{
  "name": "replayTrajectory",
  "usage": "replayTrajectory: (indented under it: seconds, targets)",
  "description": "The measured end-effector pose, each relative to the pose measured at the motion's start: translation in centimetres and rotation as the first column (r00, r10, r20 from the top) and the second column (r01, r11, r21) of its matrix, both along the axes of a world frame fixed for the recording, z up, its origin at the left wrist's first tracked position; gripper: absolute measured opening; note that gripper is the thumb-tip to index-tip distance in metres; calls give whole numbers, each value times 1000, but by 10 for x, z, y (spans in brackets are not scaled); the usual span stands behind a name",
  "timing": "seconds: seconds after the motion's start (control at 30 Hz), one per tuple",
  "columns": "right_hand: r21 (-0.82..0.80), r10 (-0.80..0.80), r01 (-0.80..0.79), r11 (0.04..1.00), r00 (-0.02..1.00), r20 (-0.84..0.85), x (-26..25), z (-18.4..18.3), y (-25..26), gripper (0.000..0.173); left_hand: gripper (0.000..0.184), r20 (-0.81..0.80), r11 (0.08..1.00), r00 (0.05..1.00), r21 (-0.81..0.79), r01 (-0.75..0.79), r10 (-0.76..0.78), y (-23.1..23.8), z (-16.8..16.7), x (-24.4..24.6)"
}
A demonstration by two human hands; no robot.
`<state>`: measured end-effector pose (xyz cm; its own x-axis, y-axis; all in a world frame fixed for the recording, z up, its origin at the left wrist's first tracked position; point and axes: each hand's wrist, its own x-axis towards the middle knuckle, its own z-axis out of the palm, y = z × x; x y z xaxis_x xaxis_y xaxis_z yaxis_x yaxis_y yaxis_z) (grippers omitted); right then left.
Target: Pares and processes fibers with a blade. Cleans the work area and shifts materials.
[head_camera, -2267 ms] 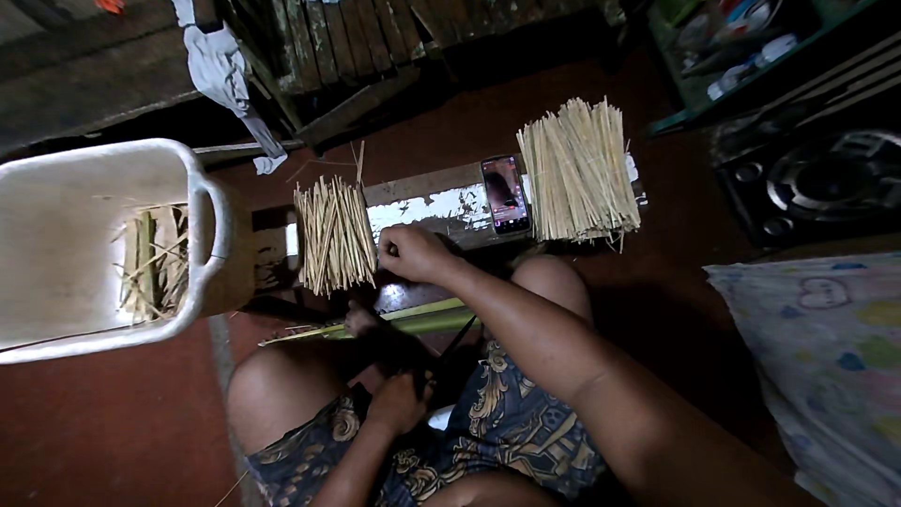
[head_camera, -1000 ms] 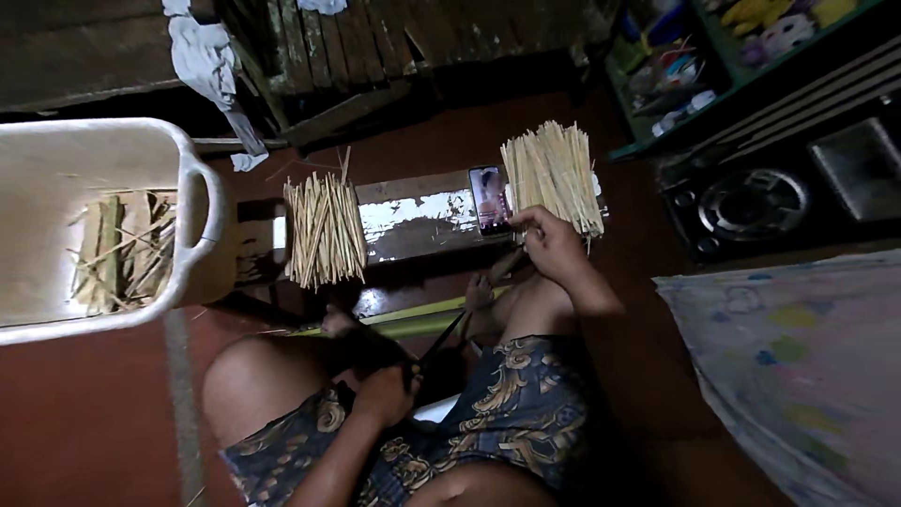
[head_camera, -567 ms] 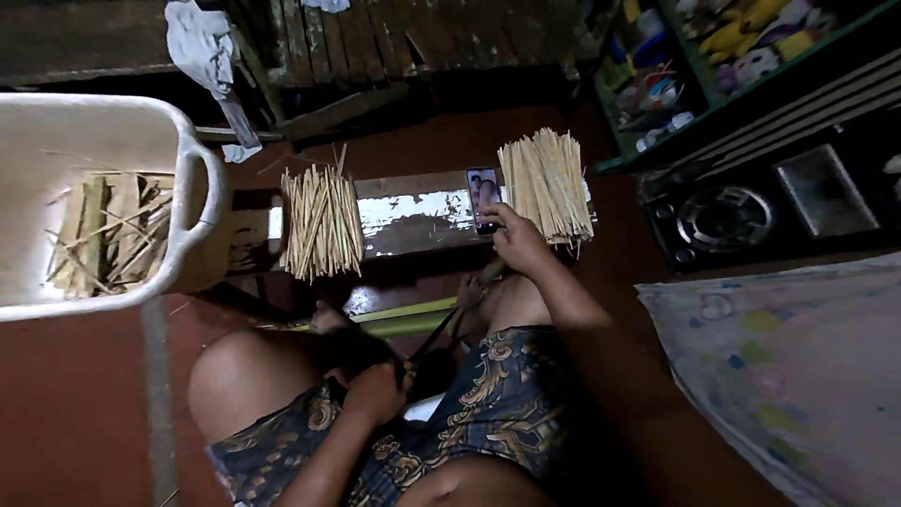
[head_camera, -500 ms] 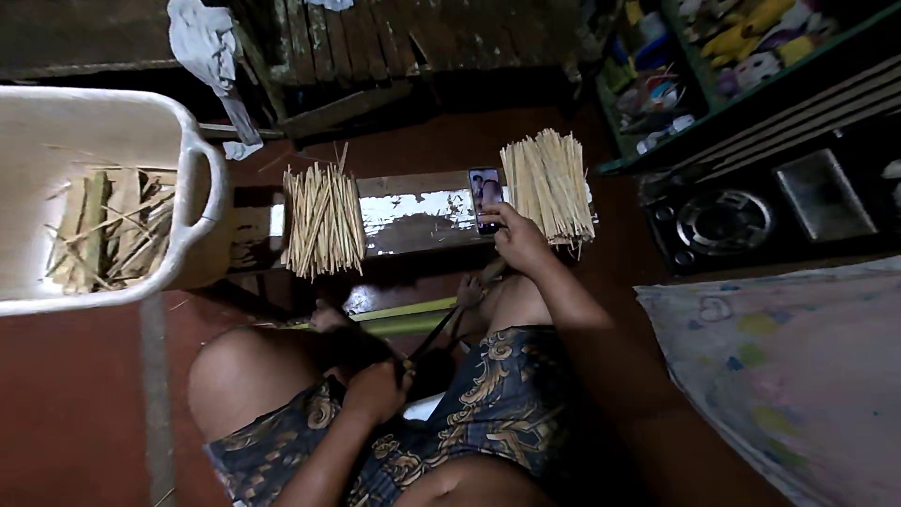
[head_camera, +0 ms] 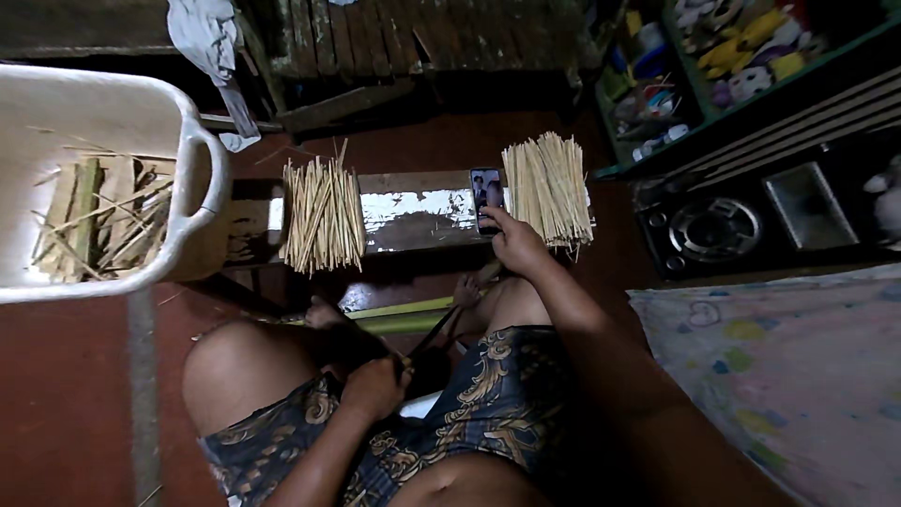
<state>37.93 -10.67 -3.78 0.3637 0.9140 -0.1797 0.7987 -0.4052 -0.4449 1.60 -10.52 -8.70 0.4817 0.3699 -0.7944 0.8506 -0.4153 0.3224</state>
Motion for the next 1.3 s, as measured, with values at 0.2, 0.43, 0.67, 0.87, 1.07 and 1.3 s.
replayTrajectory:
  seconds: [0.2, 0.43, 0.67, 0.87, 1.07, 1.3]
  targets:
    - [-51, 11, -10, 999, 1000, 13, -3, 1, 0, 57, 55, -11, 1000, 1000, -8, -1, 1, 0, -1, -1]
    - [-77, -101, 112, 991, 985, 137, -1, 0, -6, 47, 55, -25, 1000, 1000, -2, -11, 11, 2, 1, -1]
    - [-52, -157, 165, 985, 979, 130, -1, 4, -12, 43, 53, -17, 1000, 1000, 0, -19, 19, 0, -1, -2]
    - [101, -215, 219, 970, 975, -52, 3, 6, -14, 42, 55, -19, 1000, 1000, 25, -15, 16, 0, -3, -4]
    - [376, -225, 530, 760, 758, -612, -2, 33, -26, 25, 57, -24, 1000, 999, 0, -29, 29, 2, -1, -5]
    - [932, 524, -104, 347, 846, -101, -19, 170, -121, 24, 55, -24, 999, 999, -38, -25, 24, 1, 2, 0]
